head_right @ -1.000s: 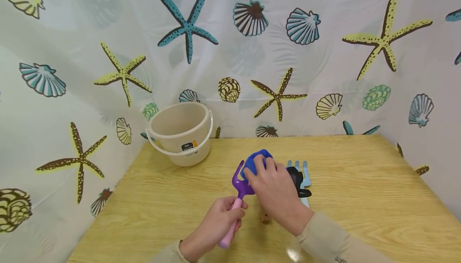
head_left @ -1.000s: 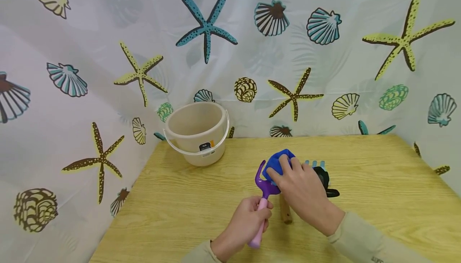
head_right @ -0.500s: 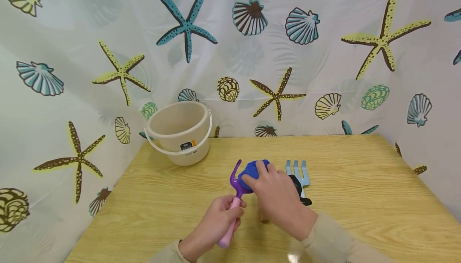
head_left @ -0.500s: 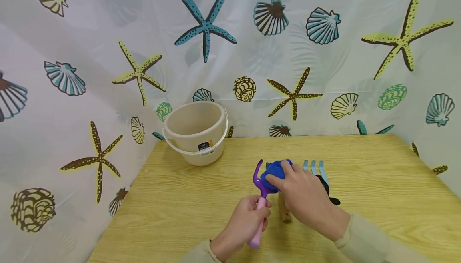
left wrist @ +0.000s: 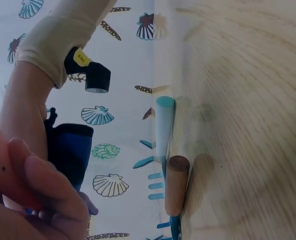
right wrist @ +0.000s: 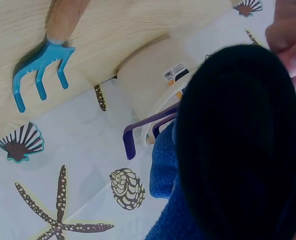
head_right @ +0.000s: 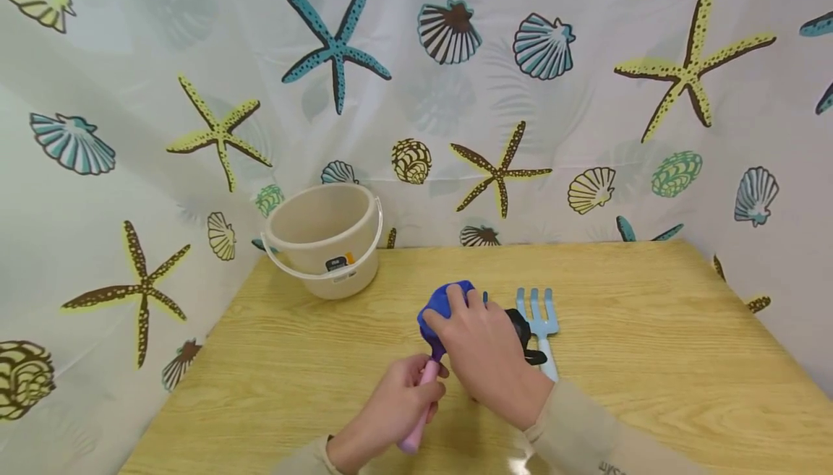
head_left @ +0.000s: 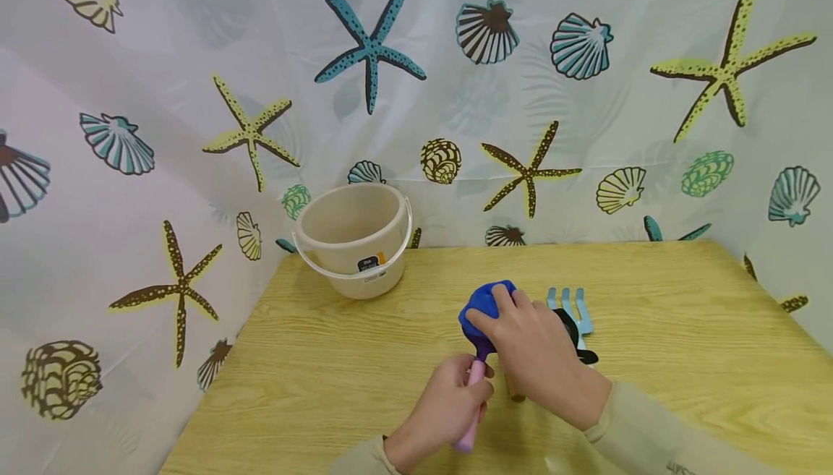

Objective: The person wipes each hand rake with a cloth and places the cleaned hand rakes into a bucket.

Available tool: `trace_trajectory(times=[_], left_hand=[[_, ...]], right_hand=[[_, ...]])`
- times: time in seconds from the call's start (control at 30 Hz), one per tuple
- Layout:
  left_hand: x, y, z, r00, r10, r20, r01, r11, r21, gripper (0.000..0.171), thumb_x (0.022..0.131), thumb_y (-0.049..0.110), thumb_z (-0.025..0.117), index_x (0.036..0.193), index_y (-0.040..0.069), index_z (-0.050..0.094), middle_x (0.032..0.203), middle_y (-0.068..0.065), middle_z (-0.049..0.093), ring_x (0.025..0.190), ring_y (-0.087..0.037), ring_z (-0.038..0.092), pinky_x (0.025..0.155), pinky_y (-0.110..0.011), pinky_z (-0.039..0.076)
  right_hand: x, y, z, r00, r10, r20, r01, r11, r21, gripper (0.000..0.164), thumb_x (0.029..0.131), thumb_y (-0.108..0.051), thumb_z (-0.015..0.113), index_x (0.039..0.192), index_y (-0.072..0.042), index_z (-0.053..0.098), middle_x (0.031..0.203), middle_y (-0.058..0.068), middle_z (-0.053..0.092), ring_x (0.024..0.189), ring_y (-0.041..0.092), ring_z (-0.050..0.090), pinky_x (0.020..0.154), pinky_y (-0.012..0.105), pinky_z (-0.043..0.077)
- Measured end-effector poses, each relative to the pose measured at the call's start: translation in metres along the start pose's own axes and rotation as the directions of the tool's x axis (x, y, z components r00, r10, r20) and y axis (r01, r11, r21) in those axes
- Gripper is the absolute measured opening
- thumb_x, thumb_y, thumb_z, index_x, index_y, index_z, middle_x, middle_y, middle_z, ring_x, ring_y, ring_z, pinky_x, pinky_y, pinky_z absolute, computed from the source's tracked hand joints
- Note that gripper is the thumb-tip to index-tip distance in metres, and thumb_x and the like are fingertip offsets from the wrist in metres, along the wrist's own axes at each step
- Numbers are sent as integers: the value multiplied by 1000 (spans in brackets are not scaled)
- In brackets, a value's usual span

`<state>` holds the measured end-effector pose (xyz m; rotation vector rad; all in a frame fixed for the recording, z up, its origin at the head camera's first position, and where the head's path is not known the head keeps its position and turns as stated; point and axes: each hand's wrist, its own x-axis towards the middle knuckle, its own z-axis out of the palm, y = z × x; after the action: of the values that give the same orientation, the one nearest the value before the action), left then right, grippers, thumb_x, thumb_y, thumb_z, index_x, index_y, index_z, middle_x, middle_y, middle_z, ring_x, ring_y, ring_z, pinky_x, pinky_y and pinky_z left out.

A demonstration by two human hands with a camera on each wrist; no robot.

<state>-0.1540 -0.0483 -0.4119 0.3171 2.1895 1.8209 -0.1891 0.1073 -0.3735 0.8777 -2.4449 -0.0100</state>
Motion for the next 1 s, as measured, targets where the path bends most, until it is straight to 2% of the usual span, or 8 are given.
trace_trajectory(times=[0.1,0.3,0.47,0.57,0.87,1.0], left_hand=[[0,-1,2,1000,-1,1,1,1000,14,13,84,4,54,96,3,59,57,0,52,45,-10,46,42,-24,38],[0,4,-2,999,-32,-17,31,999,-45,13,84,5,55,96,1,59,57,-1,52,47,-10,46,42,-23,38],[1,7,-4,999,-47,-11,47,997,-69,16,86,7,56,99,-1,59,57,-1,52,47,-9,46,41,-22,37],[1,7,-4,999,-49,4,49,995,-87,16,86,8,57,99,-1,60,57,-1,52,47,-9,46,42,-21,37],[0,8,0,999,-24,-35,19,991,-132,16,85,5,58,99,-2,60,58,-1,51,47,-9,46,39,-19,38],[-1,7,1,1000,-3,-18,0,989,-146,17,84,5,58,99,-3,59,58,-1,51,46,-9,47,38,-18,38]], right_hand=[[2,2,1,999,-1,33,1,1000,-1,54,63,-19,84,114,-22,66,112,26,56,88,41,55,58,50,56],[-6,0,-8,994,-9,105,7,1000,20,55,64,-15,82,116,-26,67,114,24,57,87,38,57,52,45,58],[-18,2,-14,996,-8,90,4,999,43,53,62,-12,81,112,-26,68,107,21,58,79,32,58,48,42,56],[-21,6,-15,996,-1,90,-3,999,49,51,65,-13,80,113,-27,68,106,21,59,80,31,59,48,42,57],[-29,22,-15,994,53,92,-55,998,23,49,69,-9,77,115,-26,69,109,22,58,78,34,61,45,41,56],[-30,31,-12,992,79,94,-78,997,-4,48,69,-9,78,114,-22,69,109,23,58,81,37,60,49,46,57]])
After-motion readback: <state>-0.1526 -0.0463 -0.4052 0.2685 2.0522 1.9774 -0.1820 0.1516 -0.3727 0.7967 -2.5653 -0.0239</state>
